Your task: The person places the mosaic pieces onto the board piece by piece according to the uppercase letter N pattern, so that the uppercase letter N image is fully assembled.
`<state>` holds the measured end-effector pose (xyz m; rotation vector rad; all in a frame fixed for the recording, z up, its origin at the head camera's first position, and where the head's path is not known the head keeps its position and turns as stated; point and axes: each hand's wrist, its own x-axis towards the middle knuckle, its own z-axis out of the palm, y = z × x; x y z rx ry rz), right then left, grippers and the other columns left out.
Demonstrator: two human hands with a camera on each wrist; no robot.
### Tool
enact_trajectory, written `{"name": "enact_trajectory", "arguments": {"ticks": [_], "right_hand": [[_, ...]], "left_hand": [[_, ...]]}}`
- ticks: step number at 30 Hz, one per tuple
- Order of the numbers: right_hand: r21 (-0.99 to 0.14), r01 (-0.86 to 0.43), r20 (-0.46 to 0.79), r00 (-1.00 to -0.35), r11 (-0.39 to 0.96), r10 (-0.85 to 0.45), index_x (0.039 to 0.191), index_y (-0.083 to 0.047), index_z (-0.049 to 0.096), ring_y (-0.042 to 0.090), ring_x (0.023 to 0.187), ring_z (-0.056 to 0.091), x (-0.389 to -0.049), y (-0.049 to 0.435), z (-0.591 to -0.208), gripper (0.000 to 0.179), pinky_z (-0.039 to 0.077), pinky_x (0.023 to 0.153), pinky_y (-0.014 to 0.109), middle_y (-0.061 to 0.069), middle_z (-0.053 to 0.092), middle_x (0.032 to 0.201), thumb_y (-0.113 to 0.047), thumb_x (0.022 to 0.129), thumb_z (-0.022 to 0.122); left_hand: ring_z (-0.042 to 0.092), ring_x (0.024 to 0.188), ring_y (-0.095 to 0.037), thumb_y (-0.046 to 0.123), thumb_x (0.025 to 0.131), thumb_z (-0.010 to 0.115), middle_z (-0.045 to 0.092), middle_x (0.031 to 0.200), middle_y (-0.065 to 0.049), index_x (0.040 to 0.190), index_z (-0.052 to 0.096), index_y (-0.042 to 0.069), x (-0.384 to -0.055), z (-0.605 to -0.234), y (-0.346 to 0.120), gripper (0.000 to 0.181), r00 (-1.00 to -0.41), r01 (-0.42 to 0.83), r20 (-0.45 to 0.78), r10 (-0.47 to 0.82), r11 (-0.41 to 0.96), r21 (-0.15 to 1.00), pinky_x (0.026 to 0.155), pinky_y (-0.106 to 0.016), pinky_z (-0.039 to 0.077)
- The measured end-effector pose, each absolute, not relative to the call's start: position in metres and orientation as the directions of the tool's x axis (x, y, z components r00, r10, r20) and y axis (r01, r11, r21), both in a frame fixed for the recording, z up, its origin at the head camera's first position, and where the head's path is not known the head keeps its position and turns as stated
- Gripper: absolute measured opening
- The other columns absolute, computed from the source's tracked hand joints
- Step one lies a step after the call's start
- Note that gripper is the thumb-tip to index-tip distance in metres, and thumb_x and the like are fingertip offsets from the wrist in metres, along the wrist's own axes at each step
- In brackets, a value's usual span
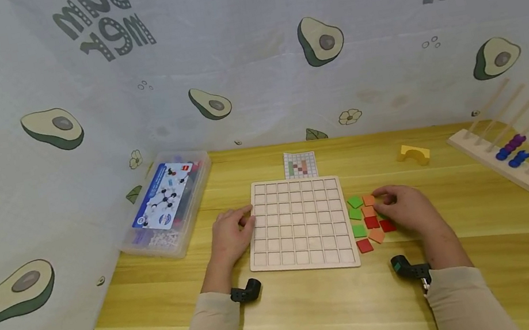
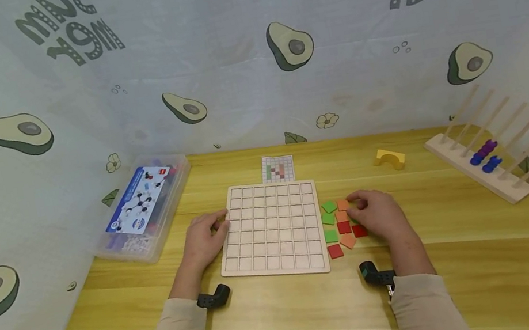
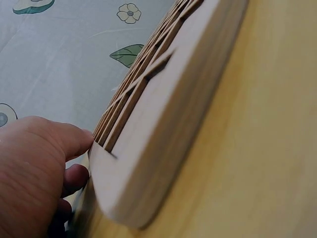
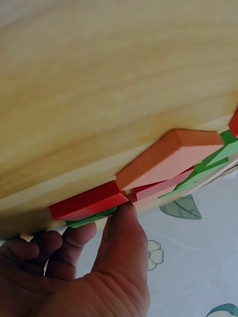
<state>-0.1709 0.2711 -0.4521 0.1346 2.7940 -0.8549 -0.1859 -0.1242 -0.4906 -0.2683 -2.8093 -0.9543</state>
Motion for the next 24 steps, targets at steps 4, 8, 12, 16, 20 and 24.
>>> {"name": "enact_trajectory", "arguments": {"ticks": [4,8,12,16,20,24], "right_hand": [[-0.538,0.138,-0.220,-0.975,0.832,0.020,0.133,-0.002,0.062,0.030,0.095,0.057,-0.1715,0.2712,-0.4528,0.045,0.045,0.079,0.036,0.020,0.065,0.113,-0.030,0.098,0.065],[-0.538,0.143,-0.222,-0.975,0.831,0.024,0.134,-0.003,0.062,0.031,0.096,0.056,-0.1719,0.2720,-0.4541,0.046,0.046,0.081,0.038,0.020,0.064,0.114,-0.031,0.098,0.066],[-0.532,0.130,-0.216,-0.976,0.837,0.015,0.134,-0.003,0.062,0.030,0.096,0.056,-0.1717,0.2735,-0.4544,0.046,0.046,0.081,0.038,0.019,0.065,0.113,-0.031,0.098,0.067],[-0.522,0.110,-0.189,-0.982,0.846,0.012,0.130,-0.001,0.063,0.029,0.093,0.057,-0.1709,0.2748,-0.4533,0.044,0.046,0.079,0.037,0.018,0.066,0.110,-0.030,0.097,0.069],[-0.518,0.107,-0.182,-0.983,0.848,0.013,0.125,-0.001,0.063,0.027,0.089,0.057,-0.1703,0.2749,-0.4539,0.041,0.045,0.075,0.033,0.016,0.067,0.105,-0.031,0.097,0.068],[-0.516,0.111,-0.182,-0.983,0.850,0.018,0.124,-0.001,0.062,0.026,0.089,0.058,-0.1701,0.2757,-0.4541,0.040,0.045,0.074,0.032,0.016,0.067,0.105,-0.031,0.098,0.067]], "left_hand": [[0.055,0.084,-0.021,0.029,0.099,0.065,0.067,0.087,-0.001,0.132,0.072,0.018,-0.1859,-0.4903,-0.1240,0.035,-0.973,0.213,0.203,0.113,0.781,0.587,0.081,-0.040,0.042],[0.055,0.084,-0.021,0.029,0.099,0.066,0.067,0.087,0.000,0.132,0.071,0.018,-0.1862,-0.4899,-0.1236,0.035,-0.974,0.206,0.197,0.109,0.781,0.590,0.081,-0.039,0.042],[0.056,0.086,-0.022,0.029,0.099,0.066,0.068,0.088,-0.001,0.132,0.071,0.018,-0.1858,-0.4889,-0.1232,0.035,-0.974,0.209,0.199,0.110,0.777,0.594,0.083,-0.041,0.044],[0.057,0.087,-0.023,0.029,0.100,0.064,0.069,0.090,-0.002,0.132,0.071,0.017,-0.1862,-0.4885,-0.1224,0.035,-0.971,0.223,0.204,0.124,0.770,0.598,0.084,-0.042,0.044],[0.057,0.086,-0.022,0.028,0.100,0.065,0.069,0.088,-0.001,0.131,0.072,0.017,-0.1862,-0.4897,-0.1237,0.034,-0.970,0.225,0.212,0.120,0.773,0.593,0.083,-0.041,0.044],[0.056,0.085,-0.021,0.028,0.099,0.066,0.068,0.086,0.000,0.130,0.073,0.017,-0.1865,-0.4903,-0.1243,0.033,-0.968,0.227,0.222,0.116,0.777,0.587,0.081,-0.039,0.043]]}}
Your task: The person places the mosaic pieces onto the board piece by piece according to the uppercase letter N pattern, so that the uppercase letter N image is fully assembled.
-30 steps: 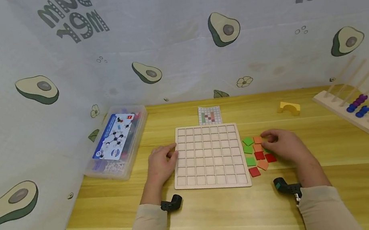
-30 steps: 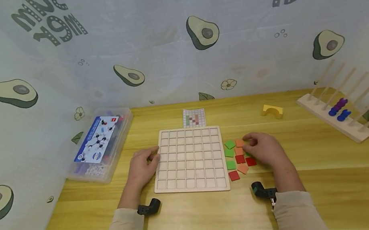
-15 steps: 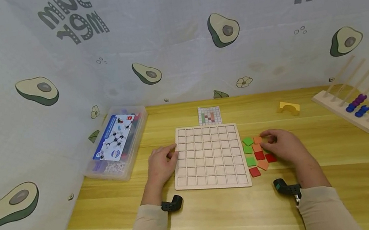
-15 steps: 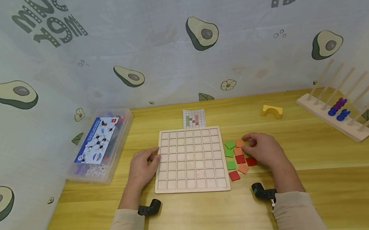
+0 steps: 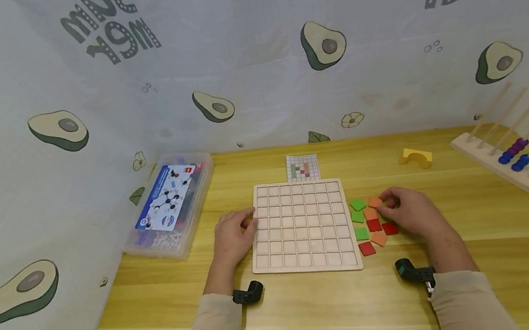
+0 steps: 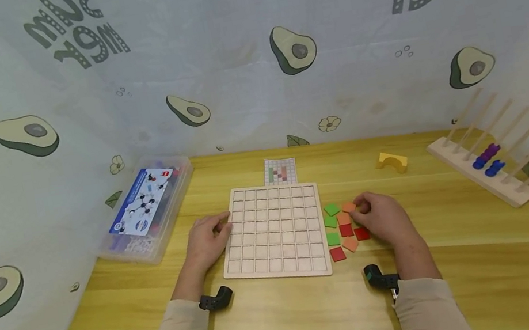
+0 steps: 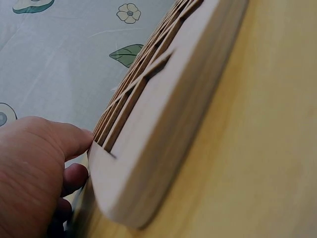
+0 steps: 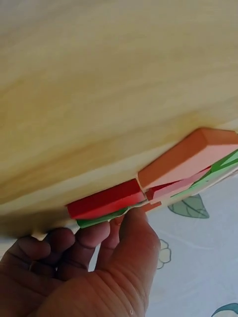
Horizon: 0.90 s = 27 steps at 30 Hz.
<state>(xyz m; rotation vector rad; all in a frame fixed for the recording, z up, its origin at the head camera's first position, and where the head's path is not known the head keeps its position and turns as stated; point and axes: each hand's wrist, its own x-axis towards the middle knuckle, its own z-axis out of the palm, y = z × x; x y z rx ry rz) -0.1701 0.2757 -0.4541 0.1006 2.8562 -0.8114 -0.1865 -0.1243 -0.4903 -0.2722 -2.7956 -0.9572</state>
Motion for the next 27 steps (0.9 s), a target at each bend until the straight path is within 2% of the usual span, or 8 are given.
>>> {"name": "enact_trajectory", "arguments": {"ticks": [7,12,20,27], "right_hand": [[-0.522,0.095,-0.151,-0.988,0.848,0.018,0.130,-0.001,0.060,0.027,0.092,0.058,-0.169,0.266,-0.445,0.045,0.047,0.078,0.034,0.016,0.066,0.108,-0.032,0.099,0.066],[-0.535,0.036,-0.134,-0.990,0.844,-0.042,0.132,-0.001,0.060,0.023,0.088,0.059,-0.169,0.251,-0.434,0.045,0.047,0.073,0.030,0.015,0.068,0.107,-0.031,0.099,0.066],[-0.537,-0.071,-0.078,-0.988,0.841,-0.133,0.126,-0.002,0.065,0.019,0.080,0.059,-0.171,0.226,-0.432,0.036,0.047,0.069,0.030,0.010,0.069,0.099,-0.025,0.098,0.068],[-0.575,-0.070,-0.096,-0.984,0.815,-0.152,0.123,-0.004,0.067,0.020,0.084,0.059,-0.171,0.203,-0.433,0.033,0.049,0.074,0.032,0.007,0.068,0.096,-0.024,0.097,0.069]], "left_hand": [[0.055,0.082,-0.020,0.028,0.098,0.067,0.068,0.086,0.001,0.130,0.073,0.018,-0.185,-0.491,-0.124,0.033,-0.962,0.247,0.246,0.121,0.774,0.583,0.079,-0.039,0.042],[0.050,0.078,-0.018,0.028,0.099,0.066,0.065,0.081,0.003,0.128,0.074,0.020,-0.185,-0.491,-0.125,0.031,-0.961,0.248,0.246,0.125,0.783,0.571,0.077,-0.037,0.040],[0.045,0.072,-0.017,0.030,0.099,0.066,0.054,0.070,0.004,0.129,0.074,0.021,-0.185,-0.491,-0.124,0.032,-0.960,0.250,0.246,0.133,0.804,0.540,0.072,-0.034,0.035],[0.044,0.072,-0.018,0.029,0.098,0.067,0.052,0.068,0.003,0.128,0.074,0.021,-0.184,-0.489,-0.123,0.032,-0.963,0.240,0.239,0.124,0.798,0.553,0.071,-0.034,0.034]]}}
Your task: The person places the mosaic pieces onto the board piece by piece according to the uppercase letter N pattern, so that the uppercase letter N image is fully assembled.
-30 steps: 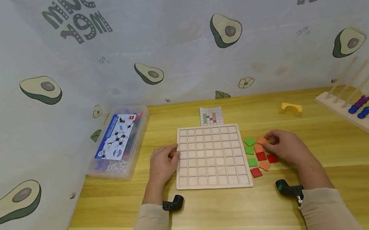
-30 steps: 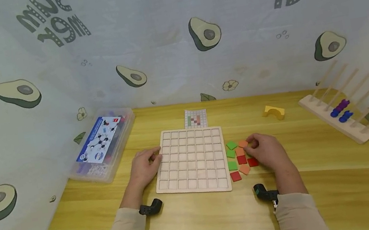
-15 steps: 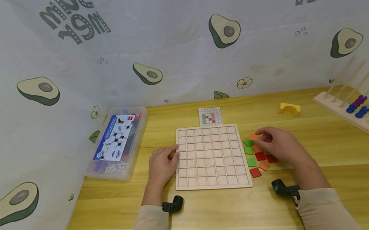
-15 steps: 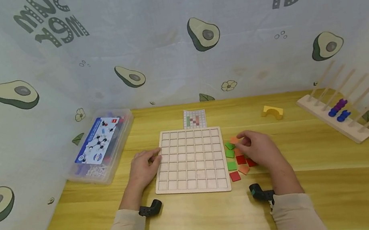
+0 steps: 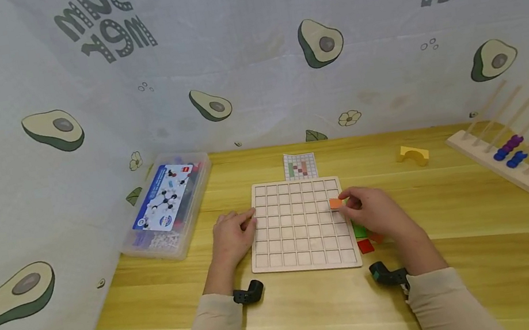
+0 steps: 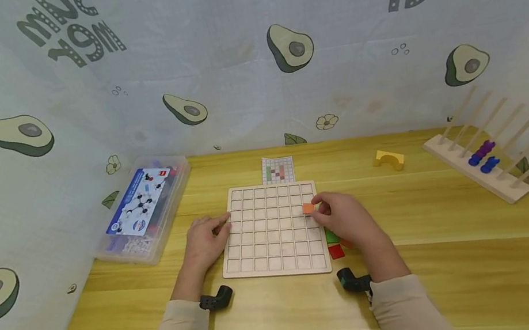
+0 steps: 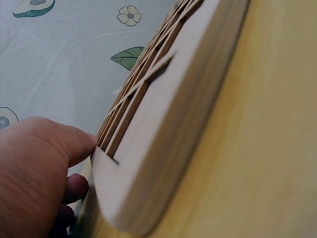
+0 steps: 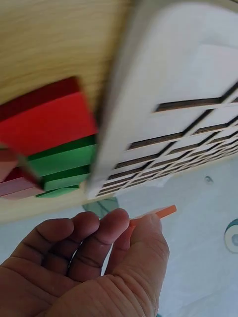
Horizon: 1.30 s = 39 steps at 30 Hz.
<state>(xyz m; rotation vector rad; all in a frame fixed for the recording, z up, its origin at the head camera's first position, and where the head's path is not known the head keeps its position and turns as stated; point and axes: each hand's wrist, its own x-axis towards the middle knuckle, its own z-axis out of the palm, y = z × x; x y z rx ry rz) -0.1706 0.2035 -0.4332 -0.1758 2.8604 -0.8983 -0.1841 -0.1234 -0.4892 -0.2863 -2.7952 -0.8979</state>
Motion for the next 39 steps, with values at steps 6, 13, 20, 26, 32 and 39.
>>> {"name": "enact_trajectory", "arguments": {"ticks": [6,13,20,26,32,39], "right_hand": [[-0.602,-0.070,-0.116,-0.978,0.795,-0.174,0.121,-0.006,0.068,0.020,0.084,0.058,-0.173,0.181,-0.433,0.027,0.049,0.074,0.032,0.006,0.067,0.095,-0.020,0.097,0.068],[-0.562,-0.112,-0.126,-0.968,0.820,-0.219,0.120,-0.008,0.069,0.017,0.080,0.057,-0.183,0.166,-0.440,0.026,0.046,0.071,0.031,0.003,0.066,0.093,-0.023,0.098,0.066],[-0.548,-0.086,-0.164,-0.964,0.832,-0.208,0.121,-0.011,0.068,0.018,0.075,0.054,-0.190,0.159,-0.443,0.027,0.043,0.065,0.030,0.003,0.062,0.089,-0.024,0.098,0.066],[-0.529,-0.087,-0.159,-0.967,0.844,-0.199,0.121,-0.010,0.068,0.017,0.072,0.053,-0.193,0.156,-0.448,0.027,0.042,0.064,0.029,0.002,0.062,0.087,-0.024,0.098,0.066],[-0.529,-0.085,-0.158,-0.968,0.844,-0.197,0.121,-0.010,0.067,0.017,0.070,0.052,-0.195,0.155,-0.451,0.027,0.041,0.063,0.029,0.002,0.061,0.085,-0.024,0.098,0.066],[-0.532,-0.085,-0.156,-0.968,0.843,-0.196,0.121,-0.009,0.067,0.017,0.070,0.052,-0.195,0.155,-0.449,0.028,0.041,0.064,0.029,0.002,0.061,0.084,-0.024,0.098,0.068]], "left_hand": [[0.043,0.071,-0.018,0.027,0.097,0.068,0.053,0.067,0.003,0.126,0.075,0.020,-0.184,-0.490,-0.124,0.031,-0.962,0.241,0.248,0.115,0.785,0.571,0.072,-0.034,0.034],[0.042,0.070,-0.017,0.027,0.097,0.068,0.052,0.067,0.004,0.126,0.076,0.021,-0.184,-0.492,-0.126,0.030,-0.961,0.241,0.253,0.111,0.784,0.572,0.072,-0.034,0.034],[0.042,0.071,-0.017,0.028,0.097,0.067,0.052,0.066,0.004,0.125,0.076,0.021,-0.183,-0.492,-0.125,0.030,-0.962,0.239,0.252,0.108,0.780,0.578,0.073,-0.034,0.033],[0.043,0.071,-0.017,0.026,0.096,0.069,0.052,0.066,0.004,0.123,0.077,0.020,-0.183,-0.492,-0.124,0.029,-0.957,0.247,0.270,0.102,0.776,0.580,0.073,-0.034,0.034],[0.043,0.070,-0.017,0.026,0.096,0.069,0.055,0.066,0.004,0.122,0.078,0.020,-0.183,-0.491,-0.124,0.028,-0.956,0.248,0.278,0.096,0.771,0.586,0.072,-0.034,0.034],[0.045,0.071,-0.017,0.027,0.096,0.069,0.057,0.067,0.004,0.122,0.078,0.020,-0.184,-0.491,-0.124,0.028,-0.957,0.241,0.274,0.092,0.774,0.585,0.073,-0.034,0.036]]}}
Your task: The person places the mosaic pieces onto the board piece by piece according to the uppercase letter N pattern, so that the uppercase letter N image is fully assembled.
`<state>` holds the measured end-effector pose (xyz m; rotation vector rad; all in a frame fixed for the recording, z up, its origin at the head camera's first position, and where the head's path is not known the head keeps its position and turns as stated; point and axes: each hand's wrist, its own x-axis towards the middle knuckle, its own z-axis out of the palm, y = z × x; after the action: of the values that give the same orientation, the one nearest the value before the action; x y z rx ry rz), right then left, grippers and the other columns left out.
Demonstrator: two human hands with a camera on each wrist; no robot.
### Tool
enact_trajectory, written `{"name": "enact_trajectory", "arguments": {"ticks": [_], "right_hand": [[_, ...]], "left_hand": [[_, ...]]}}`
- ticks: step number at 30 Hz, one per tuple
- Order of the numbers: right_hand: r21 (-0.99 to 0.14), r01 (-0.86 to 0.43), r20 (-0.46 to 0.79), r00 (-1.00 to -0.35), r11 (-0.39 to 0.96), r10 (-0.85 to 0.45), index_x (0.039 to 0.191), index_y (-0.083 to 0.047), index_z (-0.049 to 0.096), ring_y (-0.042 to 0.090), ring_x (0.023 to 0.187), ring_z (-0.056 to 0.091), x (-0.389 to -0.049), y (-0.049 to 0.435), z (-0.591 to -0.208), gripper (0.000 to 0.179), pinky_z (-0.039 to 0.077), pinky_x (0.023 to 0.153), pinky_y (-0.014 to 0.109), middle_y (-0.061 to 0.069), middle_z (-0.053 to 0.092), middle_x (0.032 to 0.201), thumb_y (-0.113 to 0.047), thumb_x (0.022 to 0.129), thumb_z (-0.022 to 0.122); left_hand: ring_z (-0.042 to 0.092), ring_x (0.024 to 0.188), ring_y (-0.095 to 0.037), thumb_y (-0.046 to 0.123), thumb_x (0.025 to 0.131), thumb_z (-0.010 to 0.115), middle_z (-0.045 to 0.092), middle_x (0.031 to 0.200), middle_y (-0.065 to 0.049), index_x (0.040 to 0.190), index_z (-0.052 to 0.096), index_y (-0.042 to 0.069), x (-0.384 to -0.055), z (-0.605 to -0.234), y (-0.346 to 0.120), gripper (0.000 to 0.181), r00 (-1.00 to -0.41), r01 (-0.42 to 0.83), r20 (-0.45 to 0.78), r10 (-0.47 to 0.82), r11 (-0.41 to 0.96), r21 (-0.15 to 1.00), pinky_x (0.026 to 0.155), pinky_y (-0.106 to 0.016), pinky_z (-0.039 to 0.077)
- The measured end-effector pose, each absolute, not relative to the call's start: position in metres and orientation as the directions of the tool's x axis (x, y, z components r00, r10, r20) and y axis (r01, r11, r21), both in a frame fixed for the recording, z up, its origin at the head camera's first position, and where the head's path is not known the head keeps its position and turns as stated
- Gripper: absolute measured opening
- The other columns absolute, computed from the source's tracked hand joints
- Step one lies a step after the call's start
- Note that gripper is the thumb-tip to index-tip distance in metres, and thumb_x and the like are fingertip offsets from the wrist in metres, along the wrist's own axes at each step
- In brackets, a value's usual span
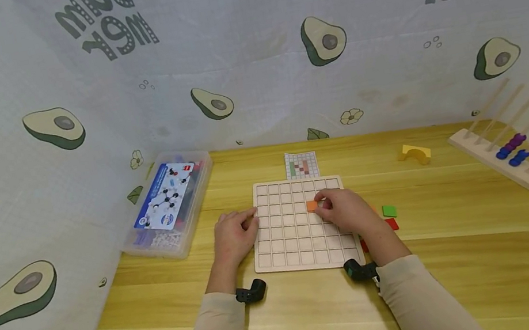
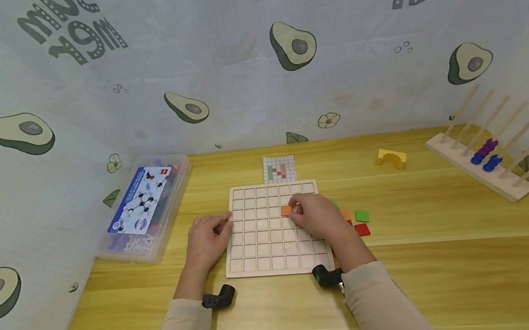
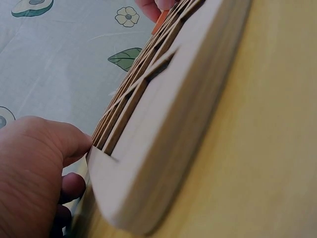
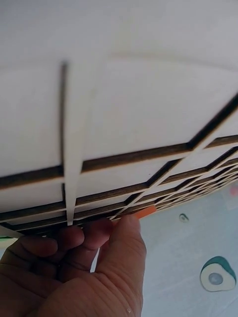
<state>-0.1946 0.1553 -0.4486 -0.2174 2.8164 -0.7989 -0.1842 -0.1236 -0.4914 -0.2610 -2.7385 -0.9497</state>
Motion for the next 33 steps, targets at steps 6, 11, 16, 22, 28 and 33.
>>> {"name": "enact_trajectory", "arguments": {"ticks": [6,11,16,22,28,33], "right_hand": [[-0.528,-0.085,-0.157,-0.968,0.845,-0.195,0.123,-0.009,0.067,0.017,0.070,0.052,-0.195,0.155,-0.449,0.028,0.040,0.065,0.030,0.002,0.061,0.085,-0.024,0.099,0.067],[-0.514,-0.074,-0.161,-0.970,0.854,-0.182,0.126,-0.010,0.067,0.017,0.071,0.052,-0.195,0.154,-0.449,0.030,0.039,0.065,0.030,0.002,0.060,0.086,-0.024,0.099,0.066],[-0.544,-0.058,-0.167,-0.970,0.837,-0.176,0.135,-0.011,0.064,0.018,0.074,0.053,-0.192,0.158,-0.446,0.039,0.041,0.067,0.030,0.004,0.062,0.090,-0.026,0.099,0.066],[-0.577,-0.008,-0.184,-0.973,0.817,-0.140,0.137,-0.013,0.063,0.021,0.081,0.054,-0.183,0.175,-0.440,0.040,0.043,0.069,0.031,0.006,0.062,0.095,-0.027,0.099,0.065],[-0.576,0.028,-0.216,-0.969,0.817,-0.119,0.139,-0.013,0.060,0.023,0.091,0.056,-0.171,0.200,-0.437,0.043,0.047,0.076,0.032,0.009,0.063,0.103,-0.030,0.100,0.065],[-0.572,0.046,-0.219,-0.971,0.819,-0.099,0.138,-0.011,0.061,0.022,0.088,0.056,-0.158,0.220,-0.434,0.042,0.047,0.072,0.031,0.009,0.065,0.103,-0.029,0.100,0.065]], "left_hand": [[0.047,0.073,-0.018,0.027,0.095,0.069,0.058,0.068,0.004,0.122,0.078,0.021,-0.184,-0.492,-0.123,0.028,-0.960,0.230,0.266,0.083,0.776,0.588,0.076,-0.035,0.037],[0.048,0.073,-0.019,0.027,0.095,0.069,0.057,0.067,0.004,0.121,0.078,0.021,-0.184,-0.493,-0.123,0.028,-0.959,0.230,0.272,0.079,0.777,0.586,0.076,-0.036,0.038],[0.048,0.073,-0.019,0.027,0.095,0.069,0.058,0.068,0.004,0.121,0.078,0.021,-0.185,-0.494,-0.123,0.028,-0.960,0.227,0.270,0.078,0.782,0.581,0.077,-0.036,0.039],[0.048,0.072,-0.019,0.027,0.095,0.069,0.058,0.068,0.003,0.121,0.078,0.021,-0.185,-0.496,-0.123,0.028,-0.958,0.234,0.275,0.083,0.781,0.580,0.076,-0.036,0.039],[0.045,0.070,-0.019,0.027,0.096,0.069,0.057,0.068,0.003,0.122,0.078,0.021,-0.185,-0.496,-0.124,0.028,-0.958,0.233,0.275,0.082,0.783,0.576,0.074,-0.035,0.037],[0.044,0.071,-0.020,0.027,0.096,0.068,0.057,0.069,0.002,0.122,0.077,0.021,-0.185,-0.495,-0.123,0.029,-0.961,0.230,0.264,0.086,0.778,0.585,0.075,-0.036,0.036]]}}
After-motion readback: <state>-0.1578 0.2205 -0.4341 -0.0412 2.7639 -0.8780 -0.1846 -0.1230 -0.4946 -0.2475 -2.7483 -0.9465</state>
